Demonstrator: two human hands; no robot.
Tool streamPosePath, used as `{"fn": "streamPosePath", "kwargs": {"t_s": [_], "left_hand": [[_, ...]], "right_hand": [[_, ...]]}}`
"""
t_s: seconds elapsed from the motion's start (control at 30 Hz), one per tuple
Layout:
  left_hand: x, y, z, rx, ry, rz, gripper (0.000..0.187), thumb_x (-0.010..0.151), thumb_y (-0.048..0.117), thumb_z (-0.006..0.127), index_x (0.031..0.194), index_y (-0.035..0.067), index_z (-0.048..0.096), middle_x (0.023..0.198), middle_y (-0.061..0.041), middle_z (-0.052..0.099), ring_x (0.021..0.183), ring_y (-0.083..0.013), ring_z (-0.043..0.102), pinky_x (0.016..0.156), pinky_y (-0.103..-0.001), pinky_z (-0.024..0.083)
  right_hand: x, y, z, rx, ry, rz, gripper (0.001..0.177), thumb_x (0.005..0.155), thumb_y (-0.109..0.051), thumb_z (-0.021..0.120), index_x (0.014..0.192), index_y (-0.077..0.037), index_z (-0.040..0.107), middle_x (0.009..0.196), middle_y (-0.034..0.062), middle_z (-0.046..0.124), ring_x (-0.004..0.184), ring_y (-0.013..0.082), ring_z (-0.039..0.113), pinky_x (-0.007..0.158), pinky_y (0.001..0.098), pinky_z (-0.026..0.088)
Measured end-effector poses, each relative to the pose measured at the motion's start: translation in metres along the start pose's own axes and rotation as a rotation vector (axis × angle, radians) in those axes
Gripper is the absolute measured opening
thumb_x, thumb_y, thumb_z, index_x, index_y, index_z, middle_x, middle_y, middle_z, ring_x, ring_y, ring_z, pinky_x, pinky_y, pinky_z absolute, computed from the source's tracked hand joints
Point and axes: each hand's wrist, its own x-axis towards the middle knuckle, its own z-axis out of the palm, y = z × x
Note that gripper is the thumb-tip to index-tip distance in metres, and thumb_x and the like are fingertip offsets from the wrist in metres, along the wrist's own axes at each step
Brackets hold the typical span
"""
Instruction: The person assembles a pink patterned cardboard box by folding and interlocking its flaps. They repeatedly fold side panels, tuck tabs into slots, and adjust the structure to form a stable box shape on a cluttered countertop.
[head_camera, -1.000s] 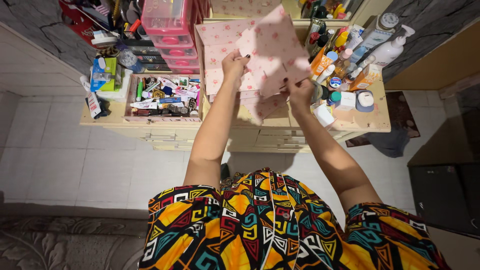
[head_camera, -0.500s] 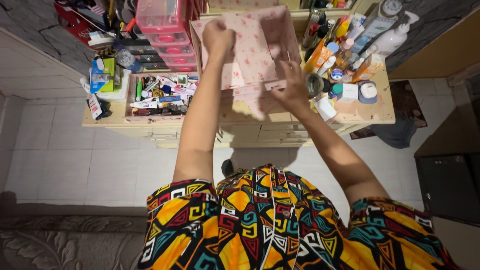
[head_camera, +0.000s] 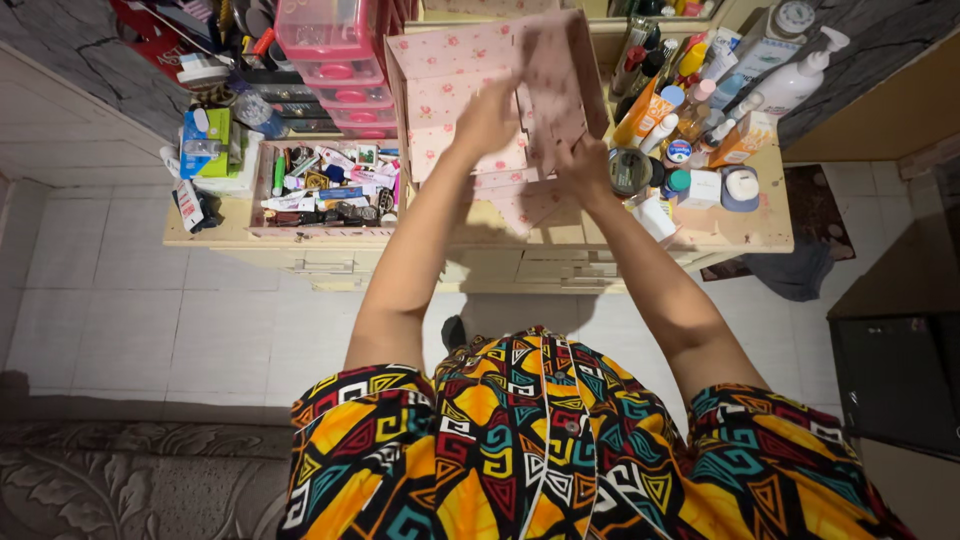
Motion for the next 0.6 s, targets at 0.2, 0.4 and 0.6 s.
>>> {"fn": "streamPosePath", "kwargs": {"t_s": [0.2, 0.4, 0.6], "left_hand": [[-0.083, -0.021, 0.027, 0.581, -0.11, 0.158, 0.096, 0.072, 0.014, 0.081, 0.154, 0.007, 0.032, 0.161, -0.018, 0.034, 0.15, -0.0379, 0.026, 0.118, -0.065, 0.021], [-0.077, -0.061, 0.047, 0.563, -0.002, 0.175, 0.087, 0.075, 0.014, 0.085, 0.15, 0.006, 0.043, 0.16, -0.018, 0.038, 0.15, -0.0373, 0.031, 0.118, -0.07, 0.022], [-0.075, -0.067, 0.049, 0.449, 0.013, 0.147, 0.084, 0.072, 0.012, 0.088, 0.146, 0.007, 0.049, 0.158, -0.019, 0.041, 0.149, -0.0377, 0.032, 0.117, -0.07, 0.021]], "right_hand": [[-0.004, 0.014, 0.009, 0.004, -0.028, 0.035, 0.023, 0.096, -0.013, 0.059, 0.088, 0.007, 0.066, 0.071, 0.0207, 0.069, 0.067, 0.0311, 0.074, 0.061, 0.04, 0.056], [-0.01, 0.031, 0.025, 0.054, -0.038, 0.061, 0.022, 0.094, -0.014, 0.06, 0.096, 0.006, 0.067, 0.067, 0.0174, 0.07, 0.06, 0.0286, 0.074, 0.057, 0.0379, 0.058], [-0.012, 0.047, 0.041, 0.181, -0.005, 0.109, 0.021, 0.093, -0.014, 0.06, 0.097, 0.006, 0.067, 0.069, 0.0159, 0.072, 0.059, 0.0255, 0.075, 0.054, 0.0371, 0.058]]}}
